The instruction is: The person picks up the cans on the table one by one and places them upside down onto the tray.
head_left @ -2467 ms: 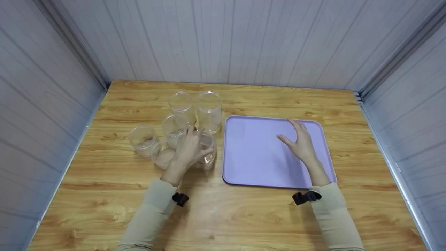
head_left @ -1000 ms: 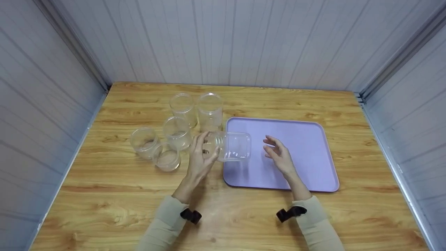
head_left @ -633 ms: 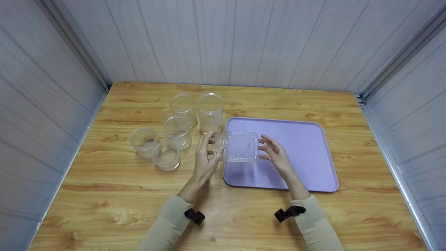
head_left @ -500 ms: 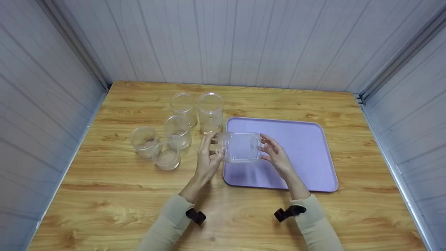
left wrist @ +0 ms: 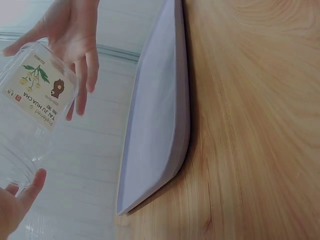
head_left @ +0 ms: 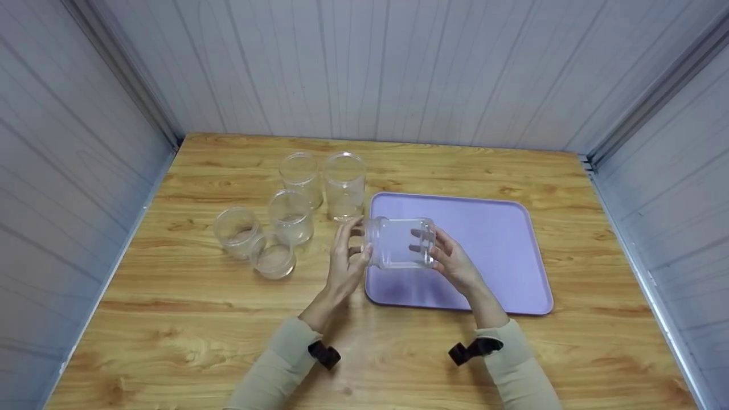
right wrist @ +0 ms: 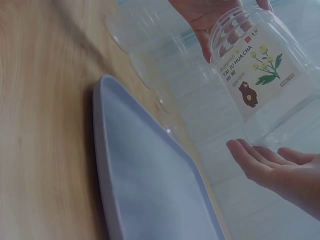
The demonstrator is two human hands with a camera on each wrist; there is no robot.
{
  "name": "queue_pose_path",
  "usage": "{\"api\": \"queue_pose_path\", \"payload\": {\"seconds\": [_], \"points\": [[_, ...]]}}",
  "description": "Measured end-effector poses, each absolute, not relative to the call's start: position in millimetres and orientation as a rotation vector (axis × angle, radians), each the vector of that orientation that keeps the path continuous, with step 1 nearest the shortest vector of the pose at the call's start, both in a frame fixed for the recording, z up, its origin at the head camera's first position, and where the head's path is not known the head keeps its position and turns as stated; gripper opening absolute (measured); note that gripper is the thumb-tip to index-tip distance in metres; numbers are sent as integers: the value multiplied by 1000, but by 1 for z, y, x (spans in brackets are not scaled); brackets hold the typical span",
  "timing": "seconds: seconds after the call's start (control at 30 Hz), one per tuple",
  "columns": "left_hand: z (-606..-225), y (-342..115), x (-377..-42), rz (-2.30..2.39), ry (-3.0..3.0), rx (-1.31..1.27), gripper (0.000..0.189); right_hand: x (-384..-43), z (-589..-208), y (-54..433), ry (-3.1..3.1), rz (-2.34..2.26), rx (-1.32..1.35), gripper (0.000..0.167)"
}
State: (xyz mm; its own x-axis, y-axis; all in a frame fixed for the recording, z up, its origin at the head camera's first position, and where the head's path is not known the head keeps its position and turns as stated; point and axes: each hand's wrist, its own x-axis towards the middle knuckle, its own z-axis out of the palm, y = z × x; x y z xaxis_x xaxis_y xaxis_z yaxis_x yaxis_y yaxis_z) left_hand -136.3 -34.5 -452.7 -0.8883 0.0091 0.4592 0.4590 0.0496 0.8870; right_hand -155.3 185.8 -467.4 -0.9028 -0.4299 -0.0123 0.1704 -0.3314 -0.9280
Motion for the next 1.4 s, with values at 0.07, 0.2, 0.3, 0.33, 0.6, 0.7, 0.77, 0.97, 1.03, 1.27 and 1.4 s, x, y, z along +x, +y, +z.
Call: {"api": "queue_pose_path", "payload": {"seconds": [0.07, 0.2, 0.3, 0.33, 0.6, 0.7, 0.77, 0.97, 1.03, 1.27, 1.4], "points": [[-453, -34, -137, -1914, -1984, -490, 52, -155, -466, 185, 1558, -2280, -317, 82], [-454, -33, -138, -1932, -1949, -534, 52, -154, -465, 184, 1607, -2294, -290, 70], [-455, -33, -139, -1945, -1943, -555, 52, -153, -463, 182, 1655, -2298, -262, 63], [-455, -34, -139, -1949, -1945, -559, 52, -153, -462, 182, 1676, -2297, -251, 62], [-449, -38, -142, -1985, -2027, -613, 49, -153, -456, 185, 1848, -2268, -195, 58], [-445, -41, -144, -1959, -2077, -599, 46, -154, -452, 190, 1938, -2223, -172, 59], [-449, -43, -150, -1914, -2120, -570, 43, -155, -451, 193, 2013, -2174, -155, 59], [-462, -48, -169, -1762, -2221, -480, 35, -158, -445, 203, 2261, -1954, -140, 67], [-461, -50, -173, -1711, -2247, -459, 35, -160, -443, 205, 2335, -1889, -142, 71], [-449, -57, -188, -1526, -2374, -426, 35, -165, -431, 210, 2460, -1722, -135, 80], [-441, -61, -198, -1414, -2443, -411, 38, -162, -410, 208, 2525, -1633, -134, 81]]}}
